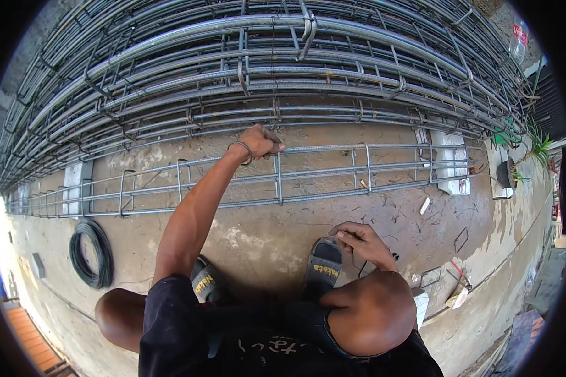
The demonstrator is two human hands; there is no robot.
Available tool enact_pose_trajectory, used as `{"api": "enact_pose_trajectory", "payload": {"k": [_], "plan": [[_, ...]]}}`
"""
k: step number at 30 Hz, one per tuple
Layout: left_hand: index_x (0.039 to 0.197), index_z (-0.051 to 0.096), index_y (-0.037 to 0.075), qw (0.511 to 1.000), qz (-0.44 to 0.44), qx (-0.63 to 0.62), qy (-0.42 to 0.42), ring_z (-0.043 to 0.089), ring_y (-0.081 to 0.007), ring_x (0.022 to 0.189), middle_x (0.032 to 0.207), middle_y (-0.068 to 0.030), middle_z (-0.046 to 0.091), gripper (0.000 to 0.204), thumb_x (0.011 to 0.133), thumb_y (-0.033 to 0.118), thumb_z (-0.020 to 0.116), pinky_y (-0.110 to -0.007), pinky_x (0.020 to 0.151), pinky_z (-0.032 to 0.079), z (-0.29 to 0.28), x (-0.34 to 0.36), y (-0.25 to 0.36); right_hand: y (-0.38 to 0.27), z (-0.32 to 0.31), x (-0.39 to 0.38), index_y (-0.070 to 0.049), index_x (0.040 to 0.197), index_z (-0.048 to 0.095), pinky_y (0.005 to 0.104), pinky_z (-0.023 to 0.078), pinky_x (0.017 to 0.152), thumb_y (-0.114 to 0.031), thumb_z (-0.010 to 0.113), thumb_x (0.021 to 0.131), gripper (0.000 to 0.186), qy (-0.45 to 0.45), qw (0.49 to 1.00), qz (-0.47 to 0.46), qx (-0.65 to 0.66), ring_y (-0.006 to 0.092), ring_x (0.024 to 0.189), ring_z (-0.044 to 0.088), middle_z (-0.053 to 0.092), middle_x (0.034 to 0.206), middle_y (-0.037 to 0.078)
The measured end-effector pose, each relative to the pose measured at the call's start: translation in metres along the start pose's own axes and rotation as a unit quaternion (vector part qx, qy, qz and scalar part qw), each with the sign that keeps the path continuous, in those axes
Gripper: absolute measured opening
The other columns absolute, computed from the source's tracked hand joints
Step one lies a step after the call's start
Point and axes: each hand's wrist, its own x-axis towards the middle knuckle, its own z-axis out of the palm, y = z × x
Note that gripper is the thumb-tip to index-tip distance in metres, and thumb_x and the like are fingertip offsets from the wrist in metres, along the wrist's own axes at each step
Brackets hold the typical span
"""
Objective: The person secures rebar segments together by hand and with pliers, using thin metal wire to tie the intersections of a rebar cage structure.
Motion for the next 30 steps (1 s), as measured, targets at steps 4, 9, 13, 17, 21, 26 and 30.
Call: {"api": "enact_pose_trajectory", "payload": {"k": [4,9,13,17,21,26,30], "plan": [[0.093,0.073,0.007,0.997,0.060,0.009,0.040,0.061,-0.0127,0.057,0.063,-0.0050,0.066,0.027,0.080,0.031,0.070,-0.030,0.058,0.048,0.006,-0.007,-0.014,-0.052,-0.016,0.032,0.000,0.115,0.058,0.0395,0.046,0.085,-0.034,0.058,0.090,0.042,-0.015,0.946,-0.116,-0.304,0.0302,0.104,0.058,0.059,0.112,0.019],[0.106,0.066,0.001,0.990,0.096,-0.015,0.100,0.062,-0.0156,0.061,0.070,-0.0103,0.067,0.047,0.074,0.035,0.076,-0.030,0.059,0.047,0.018,-0.003,-0.025,-0.117,-0.002,0.167,0.002,0.118,0.054,0.0385,0.048,0.089,-0.034,0.056,0.092,0.044,0.249,0.843,-0.414,-0.235,0.0280,0.105,0.058,0.060,0.109,0.017],[0.114,0.059,-0.003,0.989,0.110,0.003,0.099,0.065,-0.0236,0.076,0.085,-0.0173,0.068,0.069,0.064,0.038,0.082,-0.032,0.069,0.050,0.018,-0.010,-0.012,-0.126,-0.005,0.208,-0.001,0.103,0.058,0.0295,0.048,0.077,-0.030,0.053,0.095,0.030,-0.010,0.928,-0.350,0.128,0.0142,0.079,0.056,0.058,0.084,0.005],[0.112,0.062,-0.002,0.973,0.170,0.139,0.064,0.064,-0.0337,0.092,0.098,-0.0195,0.067,0.067,0.065,0.043,0.079,-0.039,0.083,0.049,0.013,-0.008,-0.023,-0.126,-0.056,0.146,-0.004,0.087,0.061,0.0171,0.033,0.046,-0.028,0.055,0.094,0.026,-0.009,0.938,-0.226,0.261,0.0021,0.054,0.038,0.045,0.065,-0.004],[0.105,0.066,-0.002,0.958,0.251,0.139,0.011,0.064,-0.0357,0.093,0.097,-0.0185,0.068,0.055,0.073,0.043,0.073,-0.043,0.082,0.048,0.025,0.013,0.007,-0.108,-0.108,0.088,-0.002,0.095,0.063,0.0172,0.025,0.041,-0.025,0.059,0.092,0.024,0.115,0.941,-0.271,0.169,0.0017,0.050,0.036,0.047,0.064,-0.003],[0.094,0.069,-0.004,0.987,0.143,0.073,-0.006,0.065,-0.0238,0.072,0.078,-0.0155,0.068,0.039,0.075,0.030,0.071,-0.035,0.067,0.050,0.046,0.031,0.017,-0.099,-0.080,0.099,-0.002,0.094,0.065,0.0184,0.029,0.044,-0.022,0.063,0.089,0.020,0.105,0.942,-0.241,0.208,0.0040,0.052,0.041,0.051,0.064,-0.001],[0.087,0.069,-0.005,0.994,0.084,0.013,-0.064,0.056,-0.0118,0.056,0.064,-0.0088,0.062,0.028,0.071,0.018,0.067,-0.026,0.054,0.044,0.033,0.019,0.048,-0.078,-0.041,0.124,-0.002,0.093,0.065,0.0197,0.032,0.045,-0.020,0.062,0.089,0.018,0.098,0.940,-0.166,0.283,0.0047,0.054,0.044,0.054,0.065,0.000]]}}
